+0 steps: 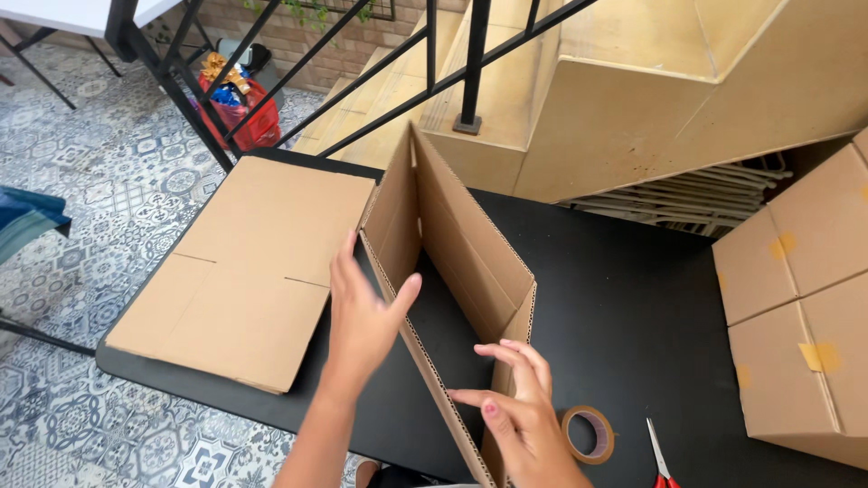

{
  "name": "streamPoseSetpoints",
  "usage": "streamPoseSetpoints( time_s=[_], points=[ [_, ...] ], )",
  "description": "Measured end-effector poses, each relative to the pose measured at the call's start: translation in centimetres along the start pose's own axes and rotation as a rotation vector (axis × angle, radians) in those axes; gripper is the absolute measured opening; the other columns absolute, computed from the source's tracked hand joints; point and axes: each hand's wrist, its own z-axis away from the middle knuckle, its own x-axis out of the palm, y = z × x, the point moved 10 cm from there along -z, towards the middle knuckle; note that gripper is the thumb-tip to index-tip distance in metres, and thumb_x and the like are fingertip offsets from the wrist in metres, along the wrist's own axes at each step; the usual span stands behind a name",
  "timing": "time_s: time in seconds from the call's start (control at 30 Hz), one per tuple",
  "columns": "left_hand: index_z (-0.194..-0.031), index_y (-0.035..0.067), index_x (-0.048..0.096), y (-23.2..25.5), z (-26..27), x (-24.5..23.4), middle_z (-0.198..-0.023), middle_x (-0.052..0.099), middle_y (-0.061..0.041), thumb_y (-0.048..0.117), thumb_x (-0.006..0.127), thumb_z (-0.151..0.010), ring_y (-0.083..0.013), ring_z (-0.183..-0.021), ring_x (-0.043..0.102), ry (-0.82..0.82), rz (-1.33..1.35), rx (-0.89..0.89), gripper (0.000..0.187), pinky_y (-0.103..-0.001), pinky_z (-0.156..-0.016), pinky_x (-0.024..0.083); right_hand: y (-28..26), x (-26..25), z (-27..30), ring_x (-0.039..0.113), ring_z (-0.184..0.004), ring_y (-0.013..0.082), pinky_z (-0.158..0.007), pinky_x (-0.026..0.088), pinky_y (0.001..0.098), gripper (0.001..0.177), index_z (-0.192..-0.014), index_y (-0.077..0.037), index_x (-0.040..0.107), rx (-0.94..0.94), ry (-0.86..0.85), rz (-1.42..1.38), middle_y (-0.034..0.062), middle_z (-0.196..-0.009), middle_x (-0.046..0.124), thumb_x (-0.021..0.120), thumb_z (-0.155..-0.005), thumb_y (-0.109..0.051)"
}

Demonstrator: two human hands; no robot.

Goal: The person assembles a cardboard box by hand, secures the bottom with adhesive tape using a tape dispenser, and سپس cuts the tape with scissors before placing the assembled box onto a stack.

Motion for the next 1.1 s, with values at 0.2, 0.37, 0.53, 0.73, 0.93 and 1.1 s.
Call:
streamPoseSetpoints(
  time_s=[0.2, 0.37, 0.53, 0.73, 0.93, 1.1],
  points=[
    [-0.139, 0.006, 0.004, -6.6, -5.5, 2.6, -0.108, 0.056, -0.026, 0.012, 0.037, -0.067, -0.0433, -0.101, 0.052, -0.407, -0.353, -0.367, 0.079, -0.041, -0.086, 0.039, 0.0, -1.6, 1.8, 0.039, -0.115, 0.0219, -0.092, 0.025, 0.0403, 0.062, -0.090, -0.023, 0.072, 0.044, 0.298, 0.235, 0.0009, -0.113, 0.055, 0.013, -0.093, -0.044],
    [-0.107, 0.006, 0.026, -8.7, -8.6, 0.6, -0.078, 0.061, -0.021, 0.003, 0.030, -0.065, -0.0361, -0.073, 0.059, -0.346, -0.389, -0.397, 0.043, -0.040, -0.069, 0.044, 0.5, -2.0, 3.3, 0.048, -0.096, 0.0143, -0.083, 0.022, 0.0370, 0.036, -0.107, -0.023, 0.061, -0.017, 0.239, 0.477, -0.0091, -0.095, 0.057, 0.038, -0.085, -0.042],
    [-0.136, 0.008, 0.014, -8.4, -12.2, 1.4, -0.087, 0.059, -0.023, 0.003, 0.027, -0.070, -0.0349, -0.078, 0.058, -0.432, -0.448, -0.337, 0.068, -0.040, -0.069, 0.043, -2.3, -1.1, 4.4, 0.057, -0.085, 0.0085, -0.092, 0.019, 0.0407, 0.029, -0.103, -0.022, 0.059, -0.375, 0.218, 0.660, -0.0110, -0.085, 0.057, 0.064, -0.076, -0.030],
    [-0.136, 0.017, 0.016, -5.4, -14.2, 6.0, -0.077, 0.058, -0.027, 0.000, 0.030, -0.068, -0.0391, -0.073, 0.055, -0.589, -0.530, -0.108, 0.072, -0.040, -0.063, 0.040, -3.2, 0.7, 3.4, 0.052, -0.072, 0.0101, -0.072, 0.031, 0.0281, 0.021, -0.104, -0.018, 0.060, -0.408, 0.243, 0.622, -0.0082, -0.083, 0.056, 0.060, -0.083, -0.017],
    [-0.130, 0.013, 0.027, -5.4, -17.1, 12.6, -0.106, 0.055, -0.023, 0.008, 0.037, -0.079, -0.0410, -0.094, 0.054, -0.583, -0.635, 0.131, 0.052, -0.047, -0.073, 0.043, -3.8, 2.8, 1.8, 0.049, -0.070, 0.0115, -0.074, 0.028, 0.0284, 0.018, -0.103, -0.018, 0.059, -0.402, 0.229, 0.652, -0.0077, -0.082, 0.055, 0.057, -0.085, -0.015],
    [-0.127, 0.010, 0.037, -0.4, -17.5, 16.7, -0.146, 0.007, -0.020, -0.013, 0.045, -0.068, -0.0393, -0.134, 0.009, -0.412, -0.838, 0.588, 0.065, -0.051, -0.107, 0.017, -3.4, 3.5, 0.9, 0.041, -0.064, 0.0155, -0.068, 0.026, 0.0318, 0.014, -0.097, -0.018, 0.055, -0.329, 0.212, 0.753, -0.0047, -0.075, 0.045, 0.054, -0.085, -0.012]
  ],
)
